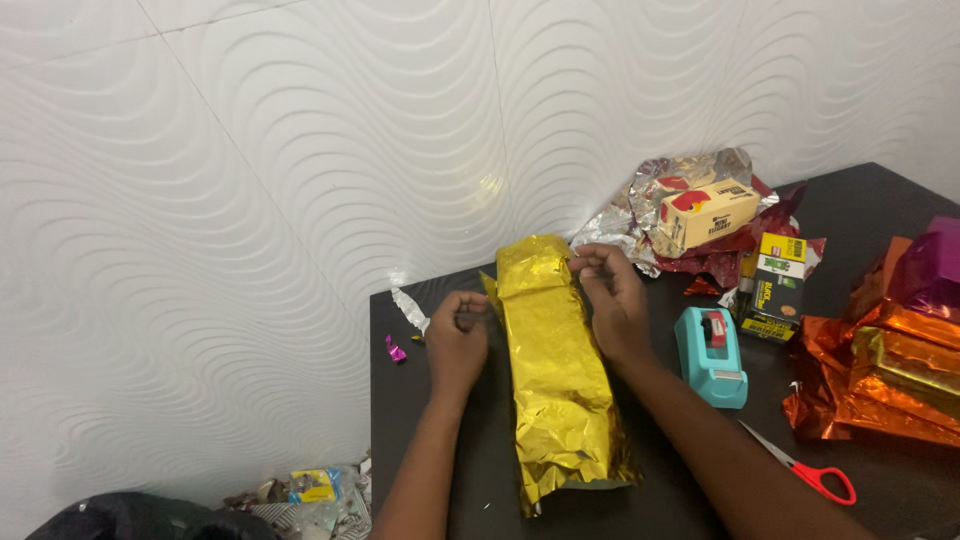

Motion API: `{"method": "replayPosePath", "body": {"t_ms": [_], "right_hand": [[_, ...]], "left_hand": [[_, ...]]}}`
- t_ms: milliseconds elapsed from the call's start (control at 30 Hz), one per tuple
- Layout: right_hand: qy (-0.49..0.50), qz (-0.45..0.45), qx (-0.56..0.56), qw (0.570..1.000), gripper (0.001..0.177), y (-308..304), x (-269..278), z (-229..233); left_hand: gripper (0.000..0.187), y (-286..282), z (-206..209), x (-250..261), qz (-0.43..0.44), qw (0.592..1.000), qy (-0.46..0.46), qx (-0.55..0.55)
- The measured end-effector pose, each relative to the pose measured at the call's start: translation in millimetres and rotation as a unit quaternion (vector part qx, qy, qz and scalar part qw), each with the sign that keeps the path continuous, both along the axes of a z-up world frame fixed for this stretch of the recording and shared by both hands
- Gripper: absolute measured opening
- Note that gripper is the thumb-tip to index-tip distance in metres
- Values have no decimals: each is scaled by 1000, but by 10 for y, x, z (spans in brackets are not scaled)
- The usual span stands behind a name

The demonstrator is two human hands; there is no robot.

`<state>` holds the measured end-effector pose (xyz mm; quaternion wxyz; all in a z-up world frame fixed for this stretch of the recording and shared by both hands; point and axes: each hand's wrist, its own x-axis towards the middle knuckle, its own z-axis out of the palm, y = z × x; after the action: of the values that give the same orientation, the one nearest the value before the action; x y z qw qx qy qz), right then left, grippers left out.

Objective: The person wraps a rectangular box with gold metallic paper on a table. They fold the paper around the box, smooth the edges, and secure the seams with tape. The person folds the ends neatly and tapes them down, completing the wrapping.

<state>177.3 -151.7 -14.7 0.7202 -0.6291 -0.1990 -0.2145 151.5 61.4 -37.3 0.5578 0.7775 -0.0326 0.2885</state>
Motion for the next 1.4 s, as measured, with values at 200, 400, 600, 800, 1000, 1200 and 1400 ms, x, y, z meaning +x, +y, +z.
{"method": "replayPosePath", "body": {"t_ms": [200,400,600,800,1000,1200,1400], "right_hand": [[-60,-130,-128,981,16,-137,-64,209],[-138,-83,-232,959,21,-116,-167,267],[-41,-46,-191,980,29,-134,-59,146],[-10,-165,-180,970,22,-233,59,121],[-56,-133,-124,982,19,-168,-118,219],[-48,-21,-135,989,19,-59,-195,235],[-61,-67,-209,974,19,-78,-131,163]], "left_hand": [[10,-141,253,-162,32,999,-21,-24],[13,-254,421,-262,9,989,-107,100],[14,-222,374,-247,-2,991,-100,84],[13,-206,353,-240,-3,990,-110,87],[16,-227,371,-243,-3,989,-120,89],[14,-246,364,-244,24,991,-110,78],[12,-230,331,-231,14,989,-124,81]]}}
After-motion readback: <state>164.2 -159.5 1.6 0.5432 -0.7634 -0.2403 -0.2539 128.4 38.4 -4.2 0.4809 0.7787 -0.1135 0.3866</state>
